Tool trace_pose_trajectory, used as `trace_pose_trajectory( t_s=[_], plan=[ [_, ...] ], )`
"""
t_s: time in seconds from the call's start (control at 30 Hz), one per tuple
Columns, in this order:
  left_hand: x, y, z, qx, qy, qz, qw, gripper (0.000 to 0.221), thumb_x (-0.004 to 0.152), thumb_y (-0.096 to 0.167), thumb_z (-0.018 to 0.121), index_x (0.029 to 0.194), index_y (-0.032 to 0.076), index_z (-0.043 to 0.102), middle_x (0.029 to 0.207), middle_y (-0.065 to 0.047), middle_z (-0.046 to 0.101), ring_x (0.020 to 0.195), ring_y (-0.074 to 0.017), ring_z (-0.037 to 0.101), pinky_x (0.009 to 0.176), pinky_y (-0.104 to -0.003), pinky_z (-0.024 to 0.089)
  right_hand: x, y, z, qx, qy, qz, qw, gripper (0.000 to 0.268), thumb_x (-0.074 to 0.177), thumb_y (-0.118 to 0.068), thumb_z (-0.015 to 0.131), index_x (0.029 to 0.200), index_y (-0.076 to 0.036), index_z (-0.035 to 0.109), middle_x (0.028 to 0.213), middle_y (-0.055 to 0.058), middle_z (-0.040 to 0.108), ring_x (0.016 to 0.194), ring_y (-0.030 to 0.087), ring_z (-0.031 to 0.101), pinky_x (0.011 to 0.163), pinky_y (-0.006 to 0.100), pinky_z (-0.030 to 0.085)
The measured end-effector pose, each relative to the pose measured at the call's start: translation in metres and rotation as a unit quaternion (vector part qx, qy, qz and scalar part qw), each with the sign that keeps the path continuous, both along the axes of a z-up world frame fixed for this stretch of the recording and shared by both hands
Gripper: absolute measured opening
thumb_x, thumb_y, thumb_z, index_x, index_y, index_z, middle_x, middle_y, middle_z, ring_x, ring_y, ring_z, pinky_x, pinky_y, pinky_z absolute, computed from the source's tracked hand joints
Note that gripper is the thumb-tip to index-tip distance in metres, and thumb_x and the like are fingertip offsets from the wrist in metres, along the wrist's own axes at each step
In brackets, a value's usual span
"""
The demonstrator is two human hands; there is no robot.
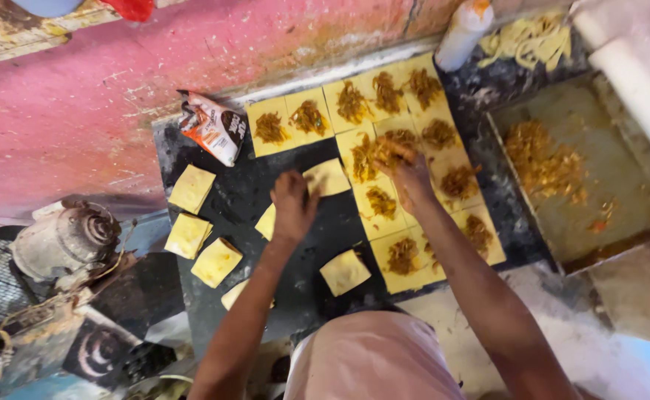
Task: The person places cooked filling onto squares of dough on a workspace and then folds each dough square into a parcel by hand.
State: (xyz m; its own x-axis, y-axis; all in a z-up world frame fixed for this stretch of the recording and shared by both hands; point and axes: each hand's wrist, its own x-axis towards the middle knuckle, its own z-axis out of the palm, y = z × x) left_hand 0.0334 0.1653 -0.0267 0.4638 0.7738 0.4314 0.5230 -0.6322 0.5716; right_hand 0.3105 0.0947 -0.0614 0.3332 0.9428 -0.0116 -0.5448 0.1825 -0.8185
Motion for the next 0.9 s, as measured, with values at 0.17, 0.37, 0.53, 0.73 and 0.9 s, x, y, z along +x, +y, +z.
trace_pose_trajectory(
  t_s=[0.17, 0.37, 0.53, 0.73, 0.9],
  plan=[
    [-0.036, 0.072, 0.003, -0.222, -0.200, -0.017, 0.954, 0.012, 0.102, 0.008, 0.071, 0.112, 0.002, 0.067, 0.097, -0.010, 0.072, 0.084, -0.0103, 0.068, 0.069, -0.026, 0.055, -0.025, 0.001, 0.043, -0.083, -0.037, -0.079, 0.993, 0.037, 0.097, 0.003, 0.065, 0.133, 0.009, 0.061, 0.131, 0.018, 0.067, 0.117, 0.027, 0.068, 0.107, 0.044, 0.056],
    [-0.064, 0.134, 0.014, -0.153, -0.127, -0.030, 0.980, 0.008, 0.100, 0.003, 0.070, 0.106, -0.001, 0.067, 0.091, -0.011, 0.068, 0.078, -0.0117, 0.067, 0.066, -0.025, 0.052, -0.029, 0.008, 0.068, -0.060, -0.521, -0.251, 0.814, 0.019, 0.094, 0.002, 0.069, 0.111, 0.002, 0.074, 0.110, 0.015, 0.077, 0.100, 0.027, 0.074, 0.090, 0.032, 0.058],
    [-0.054, 0.207, 0.002, -0.034, -0.033, -0.085, 0.995, 0.011, 0.095, -0.001, 0.068, 0.106, -0.003, 0.069, 0.096, -0.021, 0.065, 0.082, -0.0321, 0.063, 0.072, -0.039, 0.050, -0.040, 0.035, 0.052, -0.183, -0.541, -0.210, 0.793, 0.011, 0.096, -0.003, 0.070, 0.106, 0.000, 0.074, 0.092, 0.018, 0.073, 0.080, 0.033, 0.070, 0.072, 0.039, 0.054],
    [-0.039, 0.287, -0.053, 0.083, 0.167, -0.135, 0.973, 0.014, 0.084, 0.005, 0.070, 0.096, -0.002, 0.072, 0.101, -0.025, 0.069, 0.098, -0.0430, 0.066, 0.087, -0.052, 0.053, -0.034, 0.044, 0.027, -0.185, -0.717, -0.180, 0.648, 0.022, 0.084, -0.008, 0.072, 0.105, -0.003, 0.075, 0.097, 0.020, 0.070, 0.094, 0.041, 0.065, 0.083, 0.051, 0.053],
    [-0.015, 0.324, -0.088, -0.002, 0.356, -0.016, 0.934, 0.014, 0.087, 0.006, 0.065, 0.096, 0.002, 0.075, 0.103, -0.025, 0.072, 0.099, -0.0421, 0.070, 0.088, -0.050, 0.055, -0.112, 0.128, 0.008, -0.043, -0.670, -0.037, 0.740, 0.033, 0.080, -0.005, 0.064, 0.110, -0.009, 0.075, 0.124, 0.010, 0.071, 0.121, 0.029, 0.064, 0.101, 0.039, 0.052]
  ],
)
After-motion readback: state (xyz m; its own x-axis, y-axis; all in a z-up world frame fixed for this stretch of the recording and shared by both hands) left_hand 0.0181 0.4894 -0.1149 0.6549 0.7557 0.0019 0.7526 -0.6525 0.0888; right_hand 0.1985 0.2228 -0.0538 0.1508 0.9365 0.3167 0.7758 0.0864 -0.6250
